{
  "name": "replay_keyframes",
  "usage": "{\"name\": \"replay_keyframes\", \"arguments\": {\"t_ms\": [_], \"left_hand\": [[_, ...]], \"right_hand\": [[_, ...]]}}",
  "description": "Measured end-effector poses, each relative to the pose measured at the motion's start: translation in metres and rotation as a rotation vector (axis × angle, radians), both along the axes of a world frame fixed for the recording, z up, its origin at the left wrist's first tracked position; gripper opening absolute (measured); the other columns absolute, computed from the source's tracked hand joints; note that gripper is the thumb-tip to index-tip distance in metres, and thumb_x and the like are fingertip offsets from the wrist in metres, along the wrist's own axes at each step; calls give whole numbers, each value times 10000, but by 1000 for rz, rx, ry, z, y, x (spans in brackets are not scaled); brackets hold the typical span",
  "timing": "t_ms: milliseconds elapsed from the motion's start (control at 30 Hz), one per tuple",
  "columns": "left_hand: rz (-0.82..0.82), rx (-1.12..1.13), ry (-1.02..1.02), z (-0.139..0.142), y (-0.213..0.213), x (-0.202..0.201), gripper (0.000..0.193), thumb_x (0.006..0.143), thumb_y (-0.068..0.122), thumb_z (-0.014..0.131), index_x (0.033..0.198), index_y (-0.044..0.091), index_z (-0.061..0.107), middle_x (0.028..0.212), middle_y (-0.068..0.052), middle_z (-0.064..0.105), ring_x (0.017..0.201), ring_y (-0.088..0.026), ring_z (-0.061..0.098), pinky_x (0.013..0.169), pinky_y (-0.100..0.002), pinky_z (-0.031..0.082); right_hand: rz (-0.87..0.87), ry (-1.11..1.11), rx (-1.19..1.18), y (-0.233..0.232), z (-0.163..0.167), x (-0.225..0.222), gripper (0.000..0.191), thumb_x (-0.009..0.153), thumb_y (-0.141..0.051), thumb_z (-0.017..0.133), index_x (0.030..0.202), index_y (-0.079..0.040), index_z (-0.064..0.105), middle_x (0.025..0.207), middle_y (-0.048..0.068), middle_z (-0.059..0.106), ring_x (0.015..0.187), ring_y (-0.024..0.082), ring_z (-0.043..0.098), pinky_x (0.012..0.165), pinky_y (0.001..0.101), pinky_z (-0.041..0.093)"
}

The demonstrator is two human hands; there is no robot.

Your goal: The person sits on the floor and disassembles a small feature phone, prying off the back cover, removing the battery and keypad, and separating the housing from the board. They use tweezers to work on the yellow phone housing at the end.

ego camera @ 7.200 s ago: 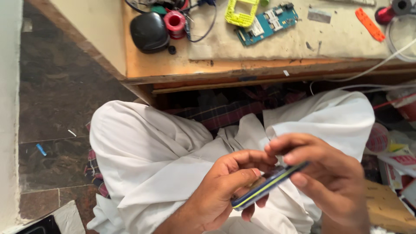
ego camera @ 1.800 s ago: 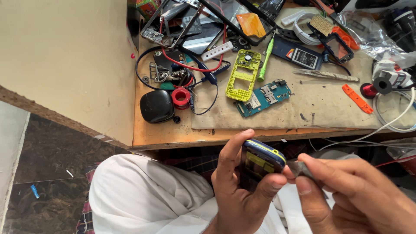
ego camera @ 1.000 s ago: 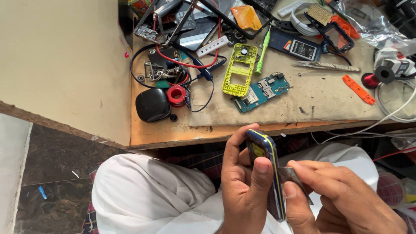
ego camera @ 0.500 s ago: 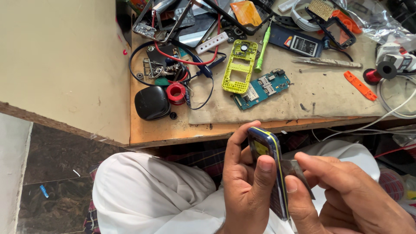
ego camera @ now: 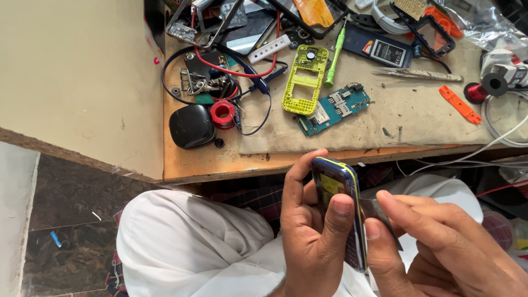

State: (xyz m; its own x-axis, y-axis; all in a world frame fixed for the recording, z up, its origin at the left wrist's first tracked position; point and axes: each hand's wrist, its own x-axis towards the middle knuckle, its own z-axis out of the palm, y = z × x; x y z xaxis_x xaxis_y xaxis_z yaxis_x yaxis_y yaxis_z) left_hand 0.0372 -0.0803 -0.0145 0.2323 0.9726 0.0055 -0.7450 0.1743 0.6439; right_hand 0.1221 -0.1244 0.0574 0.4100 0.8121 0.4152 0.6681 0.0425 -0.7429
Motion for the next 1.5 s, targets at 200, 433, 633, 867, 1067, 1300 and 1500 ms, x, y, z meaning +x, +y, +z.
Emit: {"name": "replay_keyframes", "arguments": {"t_ms": [200,433,633,867,1067,1300,1500], "left_hand": [[-6,-19,-11,1,-2,1,663,1014,211,711,1554,24,376,1098,-49,645,944,-81,619,843,-230,516],[-1,-45,13,0,-4,3,646,1005,207,710,1536,21,392,1113,-46,651,995,-72,613,886,-225,511],[14,-51,46,-1,-4,4,648,999,221,726,1532,17,419,1086,-40,657,971,-69,606,864,-219,503],[9,-60,59,-2,-6,6,647,990,230,731,1520,19,424,1076,-40,657,967,-68,614,865,-221,515],[40,-59,79,-1,-4,5,624,1001,230,714,1514,11,433,1079,-37,656,955,-64,602,846,-207,496],[52,-39,78,-2,-2,1,595,1021,207,696,1514,8,428,1077,-35,646,946,-61,582,837,-199,479],[44,-46,85,0,-2,3,576,1023,197,688,1504,15,430,1065,-32,645,936,-61,583,824,-202,486]], "right_hand": [[-24,-3,-90,-6,-2,5,373,794,69,797,1153,-6,729,979,108,747,565,13,586,428,130,349],[-52,1,-88,-9,-7,4,340,796,75,790,1120,-10,733,1009,110,752,628,29,623,450,135,370],[4,46,-38,-13,-14,6,314,809,59,768,1108,-19,712,1024,112,735,841,87,717,587,150,497],[5,18,-44,-19,-23,11,333,836,47,769,1153,-36,707,1063,109,736,836,94,717,601,154,509],[-13,-46,-118,-25,-26,11,358,808,38,785,1151,-41,721,1032,97,755,638,43,609,506,176,414],[40,-6,-78,-33,-35,12,354,837,20,769,1179,-51,712,1057,98,746,729,23,675,446,126,412],[19,4,-124,-36,-35,11,370,827,18,770,1185,-56,712,1049,99,750,731,25,689,421,119,415]]}}
